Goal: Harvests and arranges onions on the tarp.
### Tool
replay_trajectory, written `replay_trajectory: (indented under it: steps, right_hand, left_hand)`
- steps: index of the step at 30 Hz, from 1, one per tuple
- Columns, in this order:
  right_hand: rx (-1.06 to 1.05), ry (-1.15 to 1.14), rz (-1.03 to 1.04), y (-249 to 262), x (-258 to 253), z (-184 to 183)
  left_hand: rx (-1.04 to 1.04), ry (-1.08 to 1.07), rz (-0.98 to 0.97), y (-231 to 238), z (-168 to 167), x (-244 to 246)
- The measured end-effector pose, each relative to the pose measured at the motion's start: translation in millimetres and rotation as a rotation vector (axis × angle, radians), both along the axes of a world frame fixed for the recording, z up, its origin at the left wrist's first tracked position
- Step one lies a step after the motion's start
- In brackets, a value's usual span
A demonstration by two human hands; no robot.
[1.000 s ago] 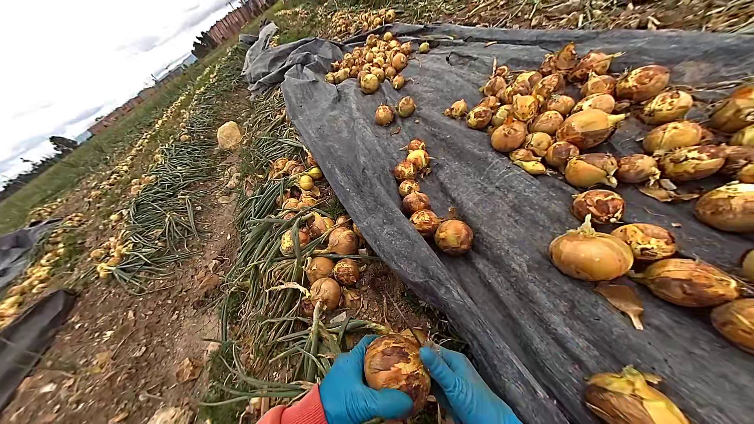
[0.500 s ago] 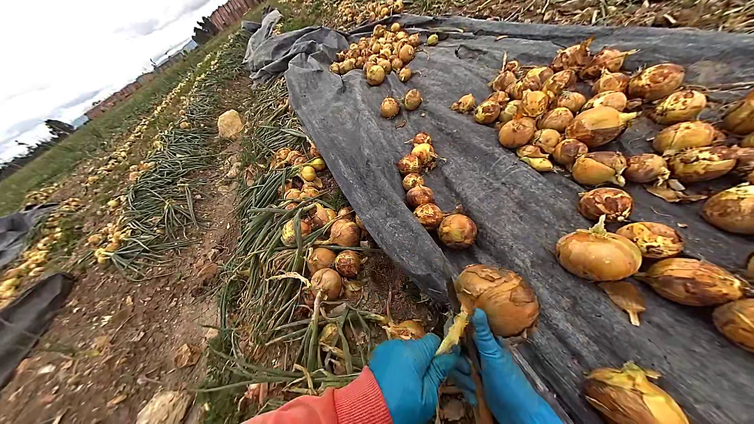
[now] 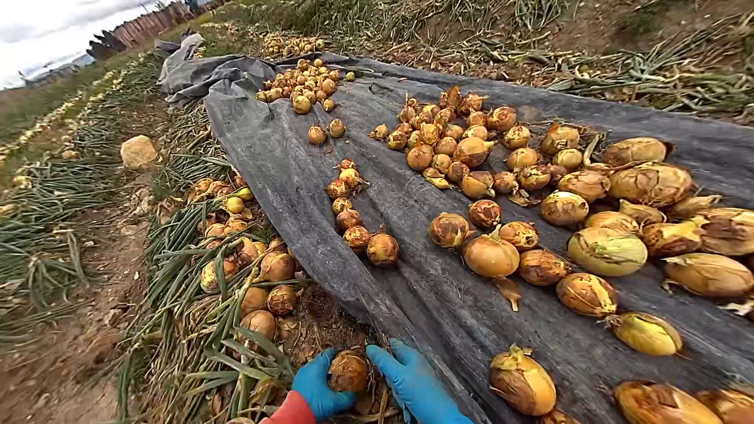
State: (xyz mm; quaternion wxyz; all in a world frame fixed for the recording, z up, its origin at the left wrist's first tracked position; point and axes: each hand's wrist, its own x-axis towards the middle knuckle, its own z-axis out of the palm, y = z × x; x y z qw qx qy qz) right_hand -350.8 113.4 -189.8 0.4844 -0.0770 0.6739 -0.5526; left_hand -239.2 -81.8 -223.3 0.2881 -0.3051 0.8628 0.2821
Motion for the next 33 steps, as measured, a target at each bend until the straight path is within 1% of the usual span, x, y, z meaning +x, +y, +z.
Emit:
replay_trajectory:
  steps: [3,4,5,6,8,10,11,12,13,14,15,16,17,18,19,20,21,23,24,26,27,28,29,30,32,33]
  right_hand:
    - [0.036,-0.02,0.064,1.7,2.0,-15.5]
    - [0.003,-0.034,0.105,0.6,2.4,-17.0]
    - [-0.059,-0.051,0.139,-0.4,3.6,-16.6]
    - [-0.141,-0.077,0.154,-1.2,6.2,-14.4]
    - [-0.286,-0.128,0.15,-1.7,12.3,-9.5]
    - [-0.33,-0.104,0.159,-1.0,14.1,-11.8]
    - [-0.33,-0.059,0.155,0.1,16.0,-14.0]
    - [-0.317,-0.003,0.14,1.4,18.3,-15.9]
    - [-0.29,0.047,0.104,1.8,20.8,-17.9]
    - [-0.263,0.09,0.045,0.7,23.2,-19.8]
    - [-0.229,0.126,-0.024,-0.7,23.5,-21.6]
    - [-0.175,0.147,-0.066,-2.5,21.0,-23.2]
    - [-0.105,0.141,-0.04,-4.0,16.5,-24.2]
    - [-0.048,0.111,0.043,-4.3,12.2,-25.3]
    - [-0.033,0.07,0.138,-3.9,9.9,-26.1]
    - [-0.068,0.039,0.176,-4.1,11.2,-27.1]
    - [-0.155,-0.002,0.136,-4.5,14.7,-26.4]
    - [-0.372,-0.19,-0.038,-1.7,20.6,-18.9]
    - [-0.412,-0.264,-0.087,-0.2,19.2,-13.4]
    - [-0.355,-0.342,-0.142,0.9,12.3,-1.9]
    - [-0.314,-0.352,-0.159,1.3,9.1,0.9]
    - [-0.301,-0.319,-0.163,1.8,6.2,3.8]
    - [-0.325,-0.237,-0.165,2.6,3.6,6.7]
    - [-0.363,-0.134,-0.21,2.3,0.5,10.7]
    - [-0.429,0.01,-0.334,6.2,-19.1,15.6]
    - [-0.441,0.043,-0.372,6.5,-31.2,21.1]
  left_hand:
    - [0.275,0.405,0.504,10.4,32.1,15.8]
    - [0.37,0.521,0.592,18.2,48.5,17.1]
    - [0.44,0.584,0.588,24.7,64.9,18.1]
    - [0.478,0.592,0.515,29.9,80.6,19.2]
    - [0.49,0.515,0.381,37.1,99.9,19.9]
    - [0.453,0.392,0.291,32.7,108.3,16.7]
    - [0.373,0.338,0.221,27.4,110.6,14.1]
    - [0.225,0.287,0.13,21.4,112.7,10.6]
    - [0.03,0.217,0.044,15.3,116.9,4.5]
    - [-0.147,0.135,0.012,8.1,121.5,-3.7]
    - [-0.247,0.08,0.058,-1.3,123.6,-11.2]
    - [-0.271,0.094,0.16,-9.5,124.7,-15.2]
    - [-0.235,0.166,0.25,-12.2,128.0,-16.9]
    - [-0.16,0.272,0.287,-6.7,132.0,-17.4]
    - [-0.057,0.369,0.258,5.6,134.5,-16.7]
    - [0.022,0.419,0.158,20.4,134.7,-15.9]
    - [0.037,0.434,0.016,34.4,132.3,-15.1]
    - [0.034,0.364,-0.21,54.6,125.2,-10.5]
    - [0.058,0.314,-0.259,61.9,121.7,-7.1]
    - [0.116,0.155,-0.292,69.3,122.4,-7.3]
    - [0.081,0.06,-0.289,64.8,127.7,-14.1]
    - [-0.035,-0.037,-0.279,51.7,135.4,-25.9]
    - [-0.183,-0.134,-0.241,31.2,141.8,-39.0]
    - [-0.327,-0.255,-0.179,4.1,141.6,-49.0]
    - [-0.539,-0.453,-0.114,-57.4,118.4,-49.4]
    - [-0.556,-0.497,-0.08,-80.9,108.4,-45.7]
